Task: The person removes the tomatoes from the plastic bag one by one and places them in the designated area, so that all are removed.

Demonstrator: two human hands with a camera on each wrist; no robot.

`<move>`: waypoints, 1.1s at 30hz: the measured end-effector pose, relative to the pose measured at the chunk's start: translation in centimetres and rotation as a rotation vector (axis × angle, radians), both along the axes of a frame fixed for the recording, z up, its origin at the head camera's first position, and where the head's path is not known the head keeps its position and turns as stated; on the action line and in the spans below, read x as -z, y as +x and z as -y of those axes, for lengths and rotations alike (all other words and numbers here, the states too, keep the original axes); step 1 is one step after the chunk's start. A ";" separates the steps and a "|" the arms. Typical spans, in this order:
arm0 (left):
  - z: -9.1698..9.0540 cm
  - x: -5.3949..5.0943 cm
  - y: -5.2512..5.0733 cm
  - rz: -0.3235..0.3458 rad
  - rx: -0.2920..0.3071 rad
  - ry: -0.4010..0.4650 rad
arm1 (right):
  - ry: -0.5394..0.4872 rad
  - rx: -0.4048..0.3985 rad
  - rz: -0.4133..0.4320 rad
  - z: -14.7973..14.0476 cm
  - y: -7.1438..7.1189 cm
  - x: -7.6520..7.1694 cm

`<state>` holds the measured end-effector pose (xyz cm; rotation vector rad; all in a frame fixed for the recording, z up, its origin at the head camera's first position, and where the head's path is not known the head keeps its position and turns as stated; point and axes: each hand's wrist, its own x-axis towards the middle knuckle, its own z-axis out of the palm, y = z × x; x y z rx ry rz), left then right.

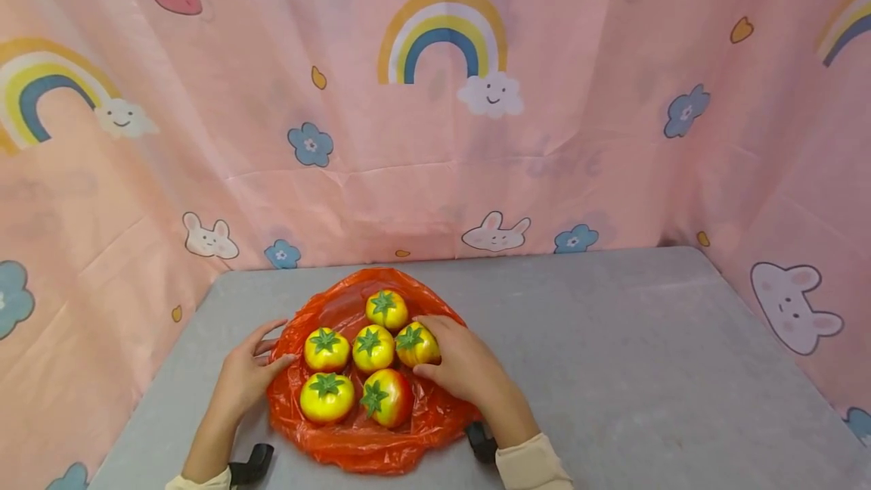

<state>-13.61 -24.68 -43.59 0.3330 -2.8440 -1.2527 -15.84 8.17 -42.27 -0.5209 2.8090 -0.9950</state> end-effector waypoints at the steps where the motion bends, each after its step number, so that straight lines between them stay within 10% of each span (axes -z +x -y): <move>1: 0.0 0.1 0.0 -0.008 0.009 -0.009 | 0.001 0.008 0.000 -0.2 0.2 -0.2; 22: 0.9 0.3 0.1 -0.150 0.164 -0.038 | -0.042 0.039 0.005 -3.3 1.2 -1.6; 33: 0.5 0.2 -0.1 -0.087 0.161 -0.075 | -0.040 0.063 -0.010 -4.2 0.8 -1.7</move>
